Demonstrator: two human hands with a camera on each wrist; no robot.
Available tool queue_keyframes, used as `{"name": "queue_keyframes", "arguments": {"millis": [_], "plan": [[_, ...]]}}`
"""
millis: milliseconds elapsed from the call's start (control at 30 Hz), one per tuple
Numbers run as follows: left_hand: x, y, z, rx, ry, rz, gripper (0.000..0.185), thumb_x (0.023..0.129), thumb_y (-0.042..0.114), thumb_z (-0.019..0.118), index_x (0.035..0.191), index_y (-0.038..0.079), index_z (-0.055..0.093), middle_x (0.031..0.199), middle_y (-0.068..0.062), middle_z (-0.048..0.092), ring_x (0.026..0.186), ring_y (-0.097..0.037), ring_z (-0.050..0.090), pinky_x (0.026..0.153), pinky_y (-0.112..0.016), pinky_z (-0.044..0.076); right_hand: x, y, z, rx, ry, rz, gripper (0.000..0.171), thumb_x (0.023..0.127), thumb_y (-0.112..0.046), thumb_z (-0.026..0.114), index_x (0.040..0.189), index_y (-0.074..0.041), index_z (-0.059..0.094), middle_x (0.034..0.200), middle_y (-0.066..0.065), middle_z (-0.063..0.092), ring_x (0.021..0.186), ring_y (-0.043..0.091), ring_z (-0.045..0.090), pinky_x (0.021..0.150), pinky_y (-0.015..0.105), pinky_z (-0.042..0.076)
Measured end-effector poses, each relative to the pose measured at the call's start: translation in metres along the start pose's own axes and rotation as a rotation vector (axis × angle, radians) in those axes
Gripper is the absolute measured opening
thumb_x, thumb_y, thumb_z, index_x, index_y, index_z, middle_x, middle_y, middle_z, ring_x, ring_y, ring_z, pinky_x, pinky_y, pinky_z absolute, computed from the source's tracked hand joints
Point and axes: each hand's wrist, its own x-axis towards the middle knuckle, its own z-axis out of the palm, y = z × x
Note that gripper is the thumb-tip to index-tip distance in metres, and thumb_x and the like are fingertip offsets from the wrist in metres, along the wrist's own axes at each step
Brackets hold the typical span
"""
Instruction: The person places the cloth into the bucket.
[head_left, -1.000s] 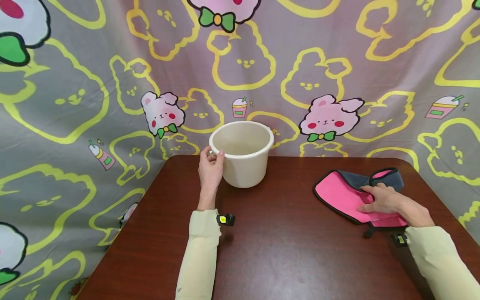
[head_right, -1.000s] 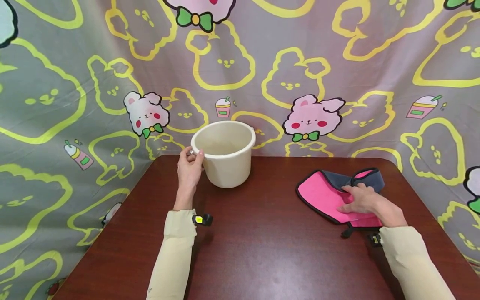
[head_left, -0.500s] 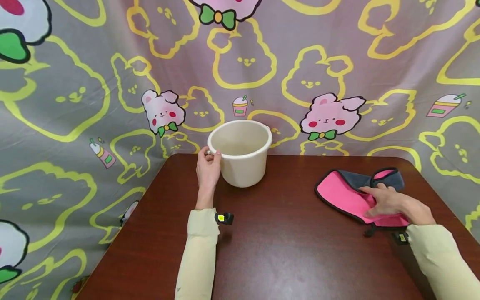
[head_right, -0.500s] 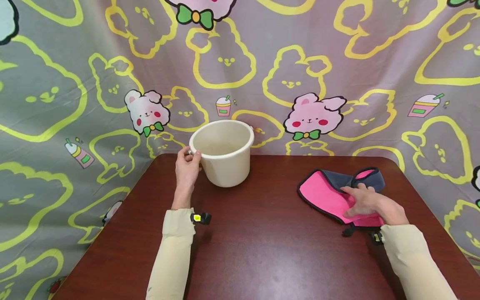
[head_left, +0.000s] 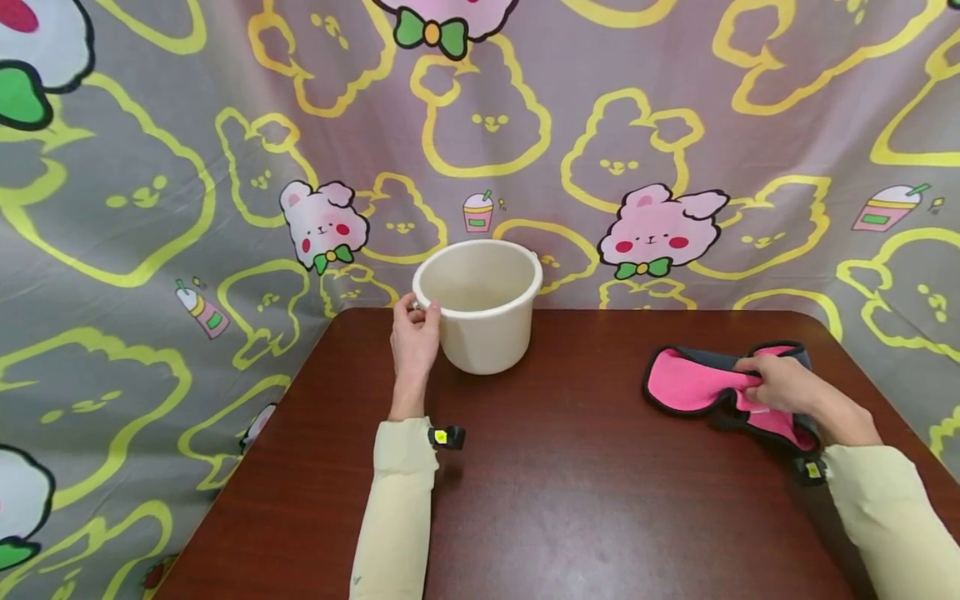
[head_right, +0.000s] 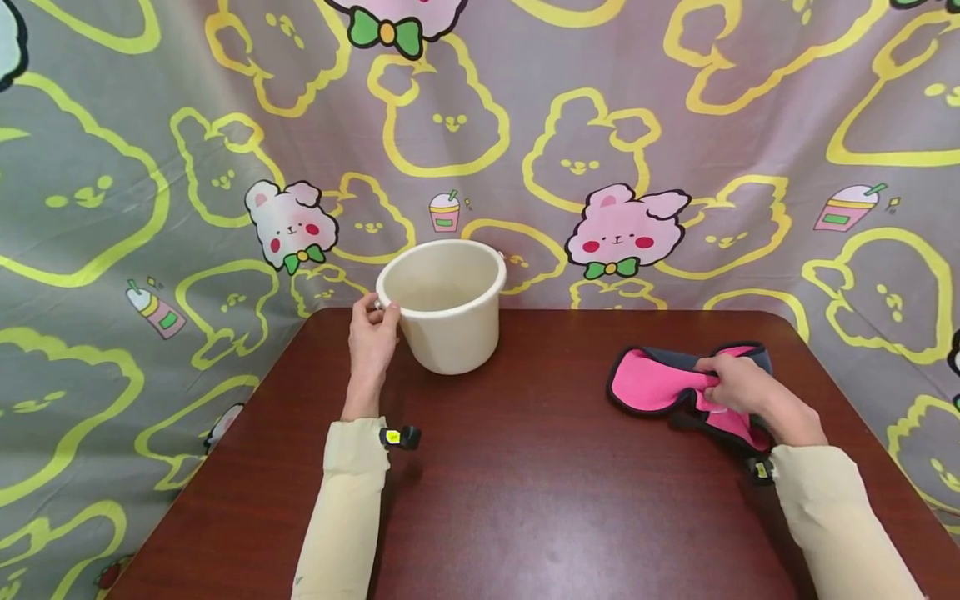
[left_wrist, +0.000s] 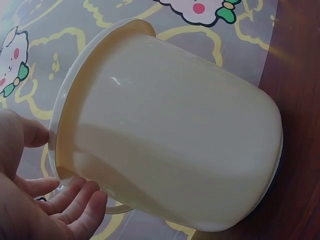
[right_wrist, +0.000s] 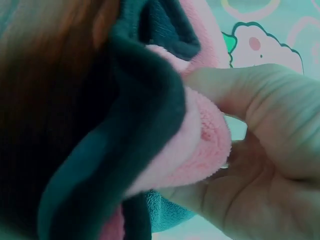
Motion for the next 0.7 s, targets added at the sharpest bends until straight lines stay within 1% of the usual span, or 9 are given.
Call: {"name": "queue_keyframes", "arguments": {"millis": [100,167,333,400,633,700], "plan": [[0.000,0.000,0.000,-0.005,0.001,0.003,0.052,0.088,0.039,0.058,0.132,0.016,0.043,0.096,-0.003,0.063,0.089,-0.018,0.060,0.079,-0.036,0.047,0.000,-0.001,-0.003,-0.029,0.095,-0.010,0.020,0.077,-0.005,0.066,0.096,-0.006,0.062,0.071,0.002,0.050,0.059,0.016,0.044,0.050,0.028,0.034],[0.000,0.000,0.000,-0.008,0.003,0.003,0.051,0.088,0.039,0.058,0.131,0.016,0.044,0.096,-0.004,0.064,0.089,-0.018,0.061,0.080,-0.037,0.047,0.000,-0.002,-0.005,-0.061,0.156,-0.024,0.020,0.075,-0.005,0.067,0.095,-0.007,0.062,0.071,0.002,0.051,0.061,0.017,0.044,0.052,0.029,0.034],[0.000,-0.001,0.000,-0.008,0.000,-0.005,0.051,0.088,0.038,0.058,0.132,0.017,0.043,0.097,-0.004,0.063,0.090,-0.018,0.061,0.080,-0.036,0.047,0.000,-0.006,-0.010,-0.080,0.267,-0.011,0.019,0.075,-0.006,0.068,0.093,-0.005,0.062,0.066,0.001,0.050,0.063,0.020,0.044,0.053,0.030,0.032],[0.001,-0.002,0.000,-0.005,-0.002,-0.008,0.050,0.088,0.037,0.058,0.132,0.017,0.043,0.098,-0.003,0.063,0.090,-0.017,0.060,0.079,-0.035,0.047,0.001,-0.009,-0.012,-0.069,0.301,0.002,0.020,0.075,-0.007,0.069,0.093,-0.005,0.061,0.066,0.003,0.049,0.063,0.021,0.044,0.053,0.031,0.032],[0.001,-0.003,0.001,-0.024,-0.012,-0.012,0.052,0.088,0.041,0.057,0.132,0.019,0.042,0.098,-0.003,0.062,0.090,-0.016,0.060,0.079,-0.035,0.047,0.002,-0.021,-0.017,-0.063,0.460,-0.013,0.025,0.074,-0.006,0.071,0.096,-0.001,0.060,0.078,0.013,0.053,0.069,0.026,0.046,0.055,0.034,0.035],[0.001,-0.003,0.001,-0.030,-0.007,-0.007,0.051,0.088,0.040,0.058,0.131,0.018,0.043,0.098,-0.003,0.062,0.090,-0.017,0.060,0.079,-0.035,0.047,0.003,-0.026,-0.019,-0.059,0.512,-0.022,0.025,0.074,-0.005,0.070,0.097,0.000,0.061,0.080,0.015,0.055,0.069,0.027,0.046,0.056,0.036,0.035]]}}
